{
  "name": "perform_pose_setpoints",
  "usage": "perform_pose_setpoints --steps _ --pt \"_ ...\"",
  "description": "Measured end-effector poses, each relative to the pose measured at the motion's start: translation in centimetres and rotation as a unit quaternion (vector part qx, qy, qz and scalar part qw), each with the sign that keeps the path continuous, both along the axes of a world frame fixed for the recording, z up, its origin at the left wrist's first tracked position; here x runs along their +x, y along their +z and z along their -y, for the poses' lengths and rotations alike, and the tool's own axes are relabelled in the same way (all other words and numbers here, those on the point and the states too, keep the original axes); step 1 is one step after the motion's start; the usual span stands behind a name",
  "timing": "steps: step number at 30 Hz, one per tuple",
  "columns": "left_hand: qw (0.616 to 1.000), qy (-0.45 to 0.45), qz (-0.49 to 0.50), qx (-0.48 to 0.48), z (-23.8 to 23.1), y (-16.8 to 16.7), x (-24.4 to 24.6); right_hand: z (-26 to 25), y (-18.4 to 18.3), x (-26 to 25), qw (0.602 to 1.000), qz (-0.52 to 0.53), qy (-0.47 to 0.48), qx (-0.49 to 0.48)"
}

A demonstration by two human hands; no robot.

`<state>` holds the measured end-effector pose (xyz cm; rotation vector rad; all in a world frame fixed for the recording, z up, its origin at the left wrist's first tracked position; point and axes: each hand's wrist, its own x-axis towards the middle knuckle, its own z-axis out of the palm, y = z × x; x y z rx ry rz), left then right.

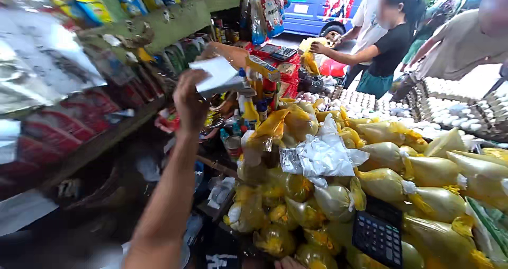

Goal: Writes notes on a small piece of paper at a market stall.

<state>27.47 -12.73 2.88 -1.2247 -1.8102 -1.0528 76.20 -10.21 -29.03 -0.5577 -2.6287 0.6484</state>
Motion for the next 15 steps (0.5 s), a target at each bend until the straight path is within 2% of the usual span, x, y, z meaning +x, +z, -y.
perform_pose_setpoints --steps 2,3,4,5,7,8,10,11,13,15 --pt "0.995 -0.066 0.055 0.058 1.8 -3.4 9.4 -0.3 -1.1 0.6 0.998 -0.06 0.002 -0.037" --pt "0.989 -0.106 0.076 0.076 2.8 -5.3 13.8 -0.7 -1.3 0.9 0.991 -0.09 0.006 -0.1" --pt "0.979 -0.153 0.094 0.096 3.8 -7.3 17.9 -1.1 -0.7 1.4 0.971 -0.117 0.012 -0.207" --pt "0.969 -0.191 0.116 0.101 4.8 -9.0 21.9 -1.6 0.9 1.9 0.93 -0.152 0.016 -0.335" --pt "0.954 -0.249 0.149 0.08 7.3 -11.6 29.3 -1.9 6.1 3.3 0.803 -0.204 0.042 -0.558" --pt "0.948 -0.272 0.156 0.046 8.6 -12.5 32.7 -1.7 9.1 4.6 0.744 -0.205 0.037 -0.635" --pt "0.941 -0.307 0.142 -0.031 10.8 -14.4 38.9 -1.2 13.7 8.3 0.665 -0.206 0.016 -0.718" --pt "0.937 -0.32 0.127 -0.065 11.6 -15.4 41.3 -1.0 14.9 10.0 0.649 -0.214 0.02 -0.73" --pt "0.93 -0.334 0.12 -0.093 12.9 -17.1 45.4 -0.2 16.0 12.8 0.675 -0.21 -0.022 -0.707" --pt "0.918 -0.324 0.224 -0.057 13.6 -18.2 49.3 0.8 16.3 15.7 0.704 -0.199 -0.043 -0.681"
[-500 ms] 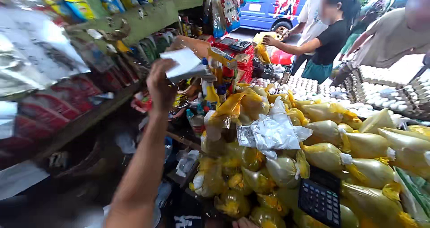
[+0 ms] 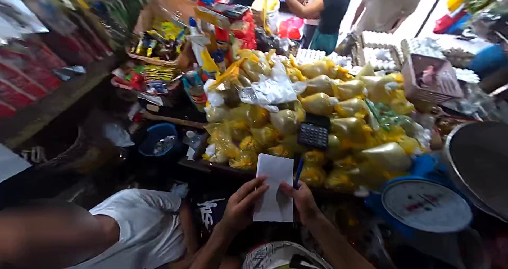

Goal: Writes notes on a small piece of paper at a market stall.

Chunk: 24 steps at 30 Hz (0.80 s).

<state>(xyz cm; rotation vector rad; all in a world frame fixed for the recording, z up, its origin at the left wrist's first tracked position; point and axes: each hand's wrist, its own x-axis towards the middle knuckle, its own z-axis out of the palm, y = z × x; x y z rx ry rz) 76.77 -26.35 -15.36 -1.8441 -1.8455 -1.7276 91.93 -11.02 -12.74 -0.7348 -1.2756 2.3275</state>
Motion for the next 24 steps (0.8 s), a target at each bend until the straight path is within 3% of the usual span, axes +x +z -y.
perform_pose_setpoints --steps 2,3,6,8,10,12,13,15,18,24 --pt "0.972 0.011 0.231 0.024 -0.4 -0.2 3.5 0.5 -0.2 2.9 1.0 -0.012 0.001 0.016" --pt "0.93 -0.014 0.367 0.027 -0.7 -0.2 5.0 0.6 -0.2 4.2 1.0 -0.019 0.003 0.024" --pt "0.72 -0.105 0.686 -0.01 -1.1 -0.1 9.8 0.7 0.0 7.3 0.997 0.013 0.02 0.076" --pt "0.614 -0.195 0.765 -0.012 -1.2 -0.9 12.5 0.5 -0.2 8.9 0.967 0.136 0.038 0.213" --pt "0.565 -0.242 0.789 0.0 -1.5 -1.7 14.3 0.7 0.1 10.6 0.871 0.293 0.029 0.392" --pt "0.543 -0.261 0.798 -0.002 -1.6 -2.0 15.1 0.8 0.0 12.4 0.789 0.33 -0.004 0.519" --pt "0.544 -0.257 0.799 -0.007 -1.5 -2.0 15.5 0.7 0.0 13.3 0.78 0.309 -0.01 0.545" --pt "0.559 -0.239 0.794 -0.019 -1.2 -1.6 16.1 0.7 0.2 14.9 0.798 0.232 0.023 0.555" --pt "0.575 -0.219 0.787 -0.03 -1.2 -0.6 16.7 1.4 0.6 16.0 0.786 0.156 0.106 0.588" --pt "0.563 -0.256 0.785 -0.043 -3.2 -0.6 16.6 1.3 0.9 16.4 0.752 0.18 0.138 0.619"
